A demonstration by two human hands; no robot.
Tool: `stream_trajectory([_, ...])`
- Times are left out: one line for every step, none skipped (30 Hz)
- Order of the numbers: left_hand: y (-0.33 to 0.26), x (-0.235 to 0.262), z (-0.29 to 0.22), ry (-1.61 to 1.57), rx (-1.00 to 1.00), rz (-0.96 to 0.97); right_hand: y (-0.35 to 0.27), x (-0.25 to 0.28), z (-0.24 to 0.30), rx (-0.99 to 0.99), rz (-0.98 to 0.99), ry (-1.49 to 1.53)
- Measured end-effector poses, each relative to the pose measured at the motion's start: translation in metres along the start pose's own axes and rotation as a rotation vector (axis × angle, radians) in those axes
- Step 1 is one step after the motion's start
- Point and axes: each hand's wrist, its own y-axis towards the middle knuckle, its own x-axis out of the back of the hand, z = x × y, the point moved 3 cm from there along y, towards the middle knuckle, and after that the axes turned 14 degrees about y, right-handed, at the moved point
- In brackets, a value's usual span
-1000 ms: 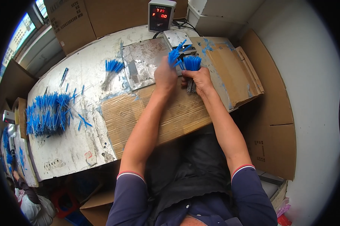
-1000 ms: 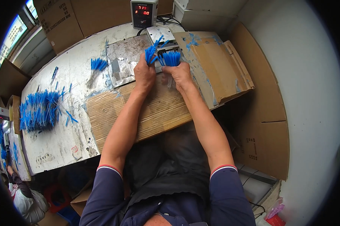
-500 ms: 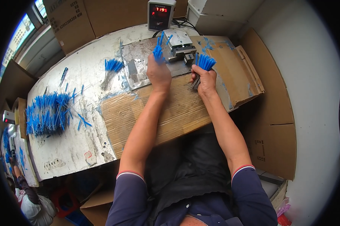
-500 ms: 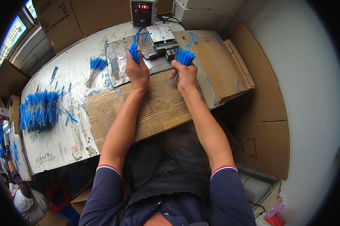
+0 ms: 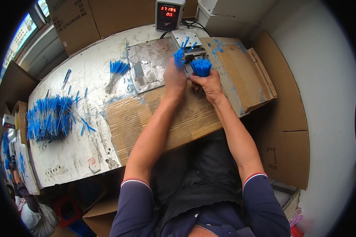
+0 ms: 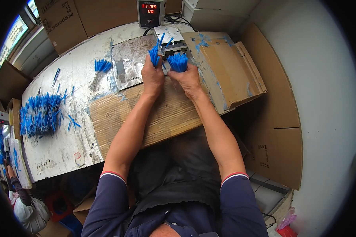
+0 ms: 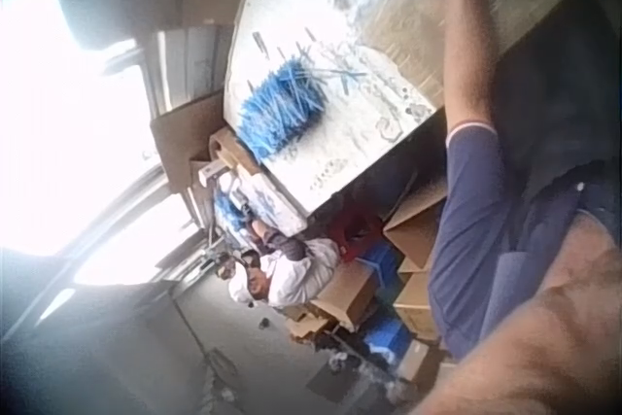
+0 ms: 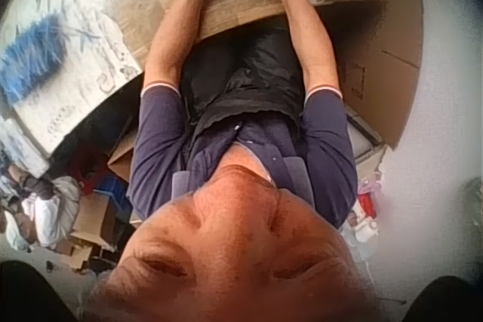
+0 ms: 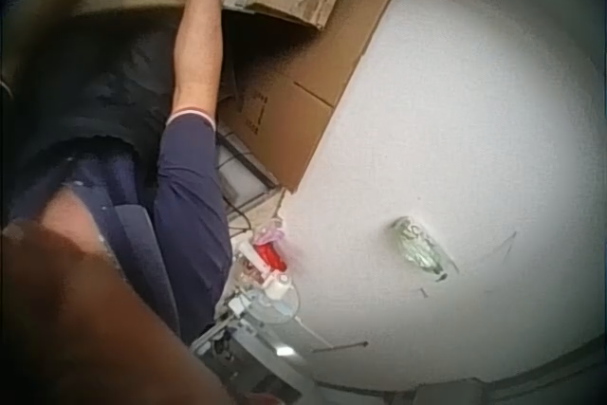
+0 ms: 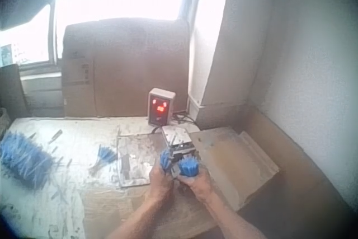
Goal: The worker is assembling blue plastic brush heads by aligning bunches and feeding them into a specialized assembly machine.
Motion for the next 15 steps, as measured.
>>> stream_trajectory([0.0,0.0,0.0,0.001,0.001,-0.001,0.001,0.0,-0.001,0.014,-0.019,-0.002])
stream_trajectory([0.0,0.0,0.001,0.009,0.021,-0.007,0.002,-0.002,-0.001,0.013,-0.017,-0.002])
stream_trajectory([0.0,0.001,0.002,0.017,0.041,-0.013,0.004,-0.001,-0.001,0.036,-0.076,-0.007])
stream_trajectory([0.002,0.002,0.004,0.019,0.041,-0.015,0.006,-0.001,-0.001,0.059,-0.135,-0.012])
stream_trajectory([0.005,0.003,0.007,-0.009,0.119,0.004,0.009,0.002,-0.001,0.059,-0.136,-0.013])
stream_trajectory([0.006,0.004,0.008,-0.036,0.197,0.022,0.012,0.006,0.0,0.023,-0.158,-0.033])
stream_trajectory([0.006,0.006,0.007,-0.037,0.197,0.023,0.015,0.009,0.0,-0.013,-0.18,-0.053])
stream_trajectory([0.006,0.009,0.005,-0.089,0.234,0.028,0.017,0.008,-0.001,-0.014,-0.181,-0.052])
stream_trajectory([0.006,0.012,0.003,-0.141,0.271,0.033,0.019,0.008,-0.001,-0.004,-0.195,-0.056])
stream_trajectory([0.006,0.011,0.003,-0.141,0.271,0.035,0.021,0.008,0.0,0.005,-0.21,-0.06])
stream_trajectory([0.006,0.01,0.004,-0.144,0.254,0.025,0.024,0.007,0.001,0.005,-0.209,-0.059])
stream_trajectory([0.006,0.01,0.004,-0.148,0.236,0.015,0.026,0.007,0.001,-0.02,-0.234,-0.09])
stream_trajectory([0.006,0.009,0.005,-0.147,0.237,0.015,0.027,0.007,0.001,-0.045,-0.259,-0.121])
stream_trajectory([0.006,0.01,0.006,-0.128,0.208,-0.013,0.027,0.004,0.002,-0.048,-0.258,-0.12])
stream_trajectory([0.006,0.011,0.006,-0.109,0.18,-0.041,0.027,0.001,0.003,-0.045,-0.286,-0.103])
